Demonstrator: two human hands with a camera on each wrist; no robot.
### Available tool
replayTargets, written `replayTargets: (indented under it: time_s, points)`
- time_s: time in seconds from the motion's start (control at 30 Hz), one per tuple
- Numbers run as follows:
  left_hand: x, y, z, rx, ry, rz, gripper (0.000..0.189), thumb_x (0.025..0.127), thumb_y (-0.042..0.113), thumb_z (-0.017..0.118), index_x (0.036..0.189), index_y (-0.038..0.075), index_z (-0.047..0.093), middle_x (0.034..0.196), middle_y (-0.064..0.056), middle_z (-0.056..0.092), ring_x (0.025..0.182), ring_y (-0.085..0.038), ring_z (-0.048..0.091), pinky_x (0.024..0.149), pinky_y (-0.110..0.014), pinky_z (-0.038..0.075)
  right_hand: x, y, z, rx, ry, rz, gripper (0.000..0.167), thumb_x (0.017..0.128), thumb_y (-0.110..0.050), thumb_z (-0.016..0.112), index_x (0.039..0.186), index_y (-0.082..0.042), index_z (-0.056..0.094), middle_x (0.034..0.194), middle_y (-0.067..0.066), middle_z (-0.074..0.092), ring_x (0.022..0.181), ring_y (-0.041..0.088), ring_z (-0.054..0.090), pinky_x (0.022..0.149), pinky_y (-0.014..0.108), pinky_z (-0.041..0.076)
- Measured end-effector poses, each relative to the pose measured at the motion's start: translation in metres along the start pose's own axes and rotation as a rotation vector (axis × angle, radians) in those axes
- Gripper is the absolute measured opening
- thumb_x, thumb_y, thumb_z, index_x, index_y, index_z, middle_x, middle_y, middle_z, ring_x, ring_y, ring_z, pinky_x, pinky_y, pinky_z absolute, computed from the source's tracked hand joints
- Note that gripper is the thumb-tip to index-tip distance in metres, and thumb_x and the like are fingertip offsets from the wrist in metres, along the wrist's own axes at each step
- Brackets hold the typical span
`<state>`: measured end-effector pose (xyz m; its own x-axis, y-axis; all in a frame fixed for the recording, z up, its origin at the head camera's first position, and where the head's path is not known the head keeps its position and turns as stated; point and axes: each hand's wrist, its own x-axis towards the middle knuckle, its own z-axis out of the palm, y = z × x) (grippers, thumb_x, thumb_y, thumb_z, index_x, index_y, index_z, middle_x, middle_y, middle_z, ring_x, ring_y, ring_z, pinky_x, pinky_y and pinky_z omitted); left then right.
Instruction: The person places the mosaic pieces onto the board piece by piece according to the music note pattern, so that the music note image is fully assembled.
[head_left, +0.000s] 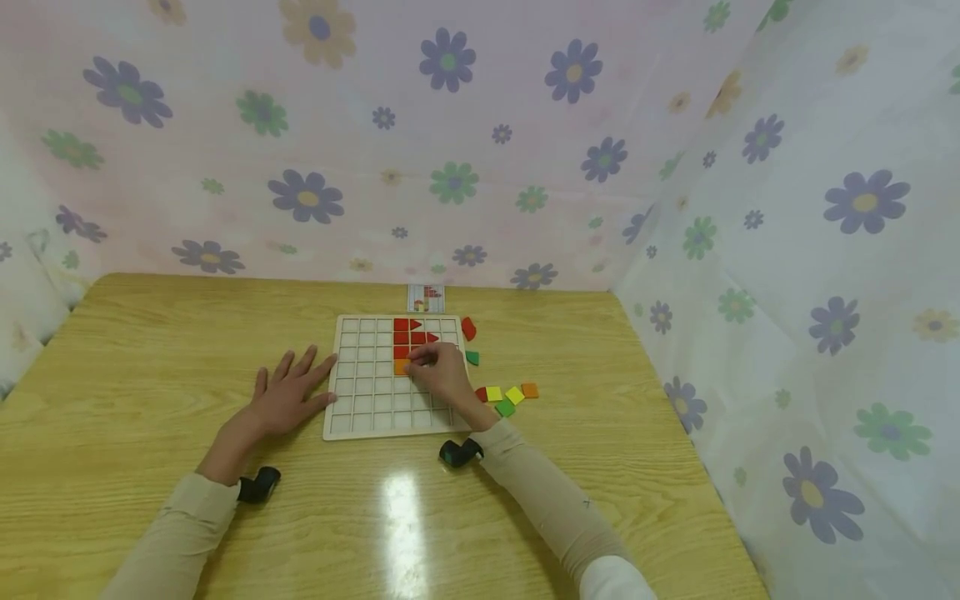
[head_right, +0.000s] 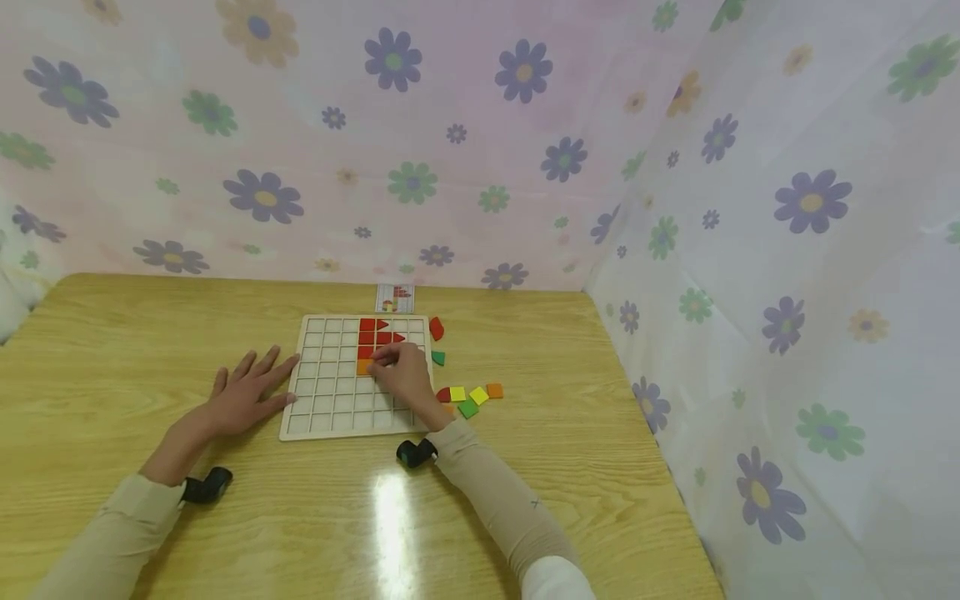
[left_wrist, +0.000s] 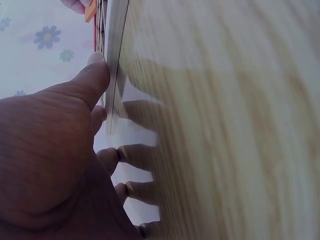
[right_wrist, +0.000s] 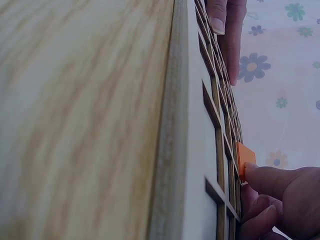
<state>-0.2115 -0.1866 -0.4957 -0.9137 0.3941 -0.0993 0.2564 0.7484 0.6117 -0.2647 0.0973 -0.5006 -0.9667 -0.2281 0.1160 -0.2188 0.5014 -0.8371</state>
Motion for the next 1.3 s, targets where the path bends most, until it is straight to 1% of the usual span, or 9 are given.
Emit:
replayTargets:
  time_s: [0.3,0.6,0.7,0.8,0.9,1.0,1.1,1.2,1.3]
  points:
    - [0.000,0.001,-0.002,0.000,-0.006,-0.002,0.071,0.105,0.042,0.056,0.162,0.009,0.028,0.167,-0.030,0.007,0.149,-0.059,-0.006,0.109,-0.080,-0.009,0.001,0.000,0.001,-0.007,0.002,0.015,0.008,0.090,-0.008,0.079,0.094,-0.002,0.077,0.088,0.010,0.075,0.077,0.012,0.066,0.076,0.023,0.053]
    - [0.001,0.003,-0.002,0.000,-0.008,-0.009,0.071,0.105,0.041,0.056,0.161,0.008,0.028,0.167,-0.030,0.007,0.150,-0.058,-0.006,0.109,-0.079,-0.010,0.001,-0.001,0.001,0.000,0.004,0.042,0.008,0.090,-0.008,0.079,0.093,-0.001,0.077,0.087,0.011,0.075,0.076,0.013,0.067,0.075,0.024,0.054]
    - [0.000,0.003,-0.002,0.005,-0.007,-0.011,0.071,0.105,0.041,0.055,0.161,0.008,0.028,0.167,-0.030,0.008,0.150,-0.058,-0.006,0.109,-0.079,-0.009,0.000,-0.001,-0.001,0.009,-0.009,0.035,0.010,0.092,-0.011,0.077,0.094,-0.001,0.077,0.090,0.010,0.076,0.076,0.011,0.066,0.073,0.022,0.053]
    - [-0.001,0.003,-0.001,0.008,-0.007,-0.012,0.071,0.105,0.042,0.056,0.161,0.008,0.028,0.167,-0.030,0.008,0.150,-0.058,-0.005,0.109,-0.080,-0.008,-0.002,0.001,-0.005,0.021,-0.049,0.010,0.013,0.095,-0.013,0.074,0.098,-0.001,0.078,0.092,0.010,0.076,0.074,0.010,0.065,0.067,0.021,0.052]
    - [-0.002,0.002,0.000,0.000,-0.006,-0.012,0.071,0.105,0.042,0.056,0.161,0.009,0.028,0.167,-0.030,0.008,0.150,-0.059,-0.005,0.109,-0.079,-0.009,-0.005,0.002,-0.014,0.052,-0.117,-0.030,0.016,0.099,-0.014,0.069,0.103,-0.001,0.077,0.094,0.013,0.075,0.072,0.018,0.067,0.065,0.024,0.055]
    - [-0.003,0.000,0.001,-0.015,-0.005,-0.007,0.072,0.104,0.042,0.056,0.162,0.009,0.028,0.167,-0.029,0.007,0.150,-0.058,-0.006,0.109,-0.079,-0.010,-0.008,0.005,-0.027,0.083,-0.175,-0.098,0.019,0.102,-0.013,0.064,0.108,0.002,0.075,0.097,0.016,0.075,0.074,0.028,0.070,0.066,0.033,0.059]
    - [-0.003,-0.002,0.001,-0.025,-0.002,0.000,0.072,0.104,0.042,0.056,0.162,0.009,0.027,0.167,-0.029,0.006,0.149,-0.059,-0.007,0.109,-0.079,-0.011,-0.011,0.009,-0.042,0.085,-0.198,-0.147,0.024,0.104,-0.015,0.061,0.112,0.003,0.074,0.099,0.018,0.075,0.076,0.033,0.070,0.069,0.041,0.060]
    - [-0.003,-0.002,0.002,-0.025,-0.001,0.001,0.072,0.105,0.042,0.056,0.162,0.009,0.027,0.167,-0.029,0.006,0.149,-0.059,-0.007,0.109,-0.079,-0.011,-0.014,0.016,-0.060,0.074,-0.211,-0.173,0.028,0.105,-0.017,0.059,0.115,0.005,0.073,0.098,0.019,0.075,0.076,0.035,0.068,0.069,0.042,0.059]
    - [-0.003,-0.002,0.001,-0.031,0.000,0.003,0.072,0.105,0.042,0.056,0.162,0.010,0.027,0.167,-0.029,0.006,0.149,-0.059,-0.008,0.109,-0.079,-0.012,-0.017,0.024,-0.080,0.025,-0.227,-0.207,0.027,0.105,-0.016,0.059,0.115,0.006,0.073,0.098,0.019,0.075,0.078,0.033,0.068,0.068,0.036,0.057]
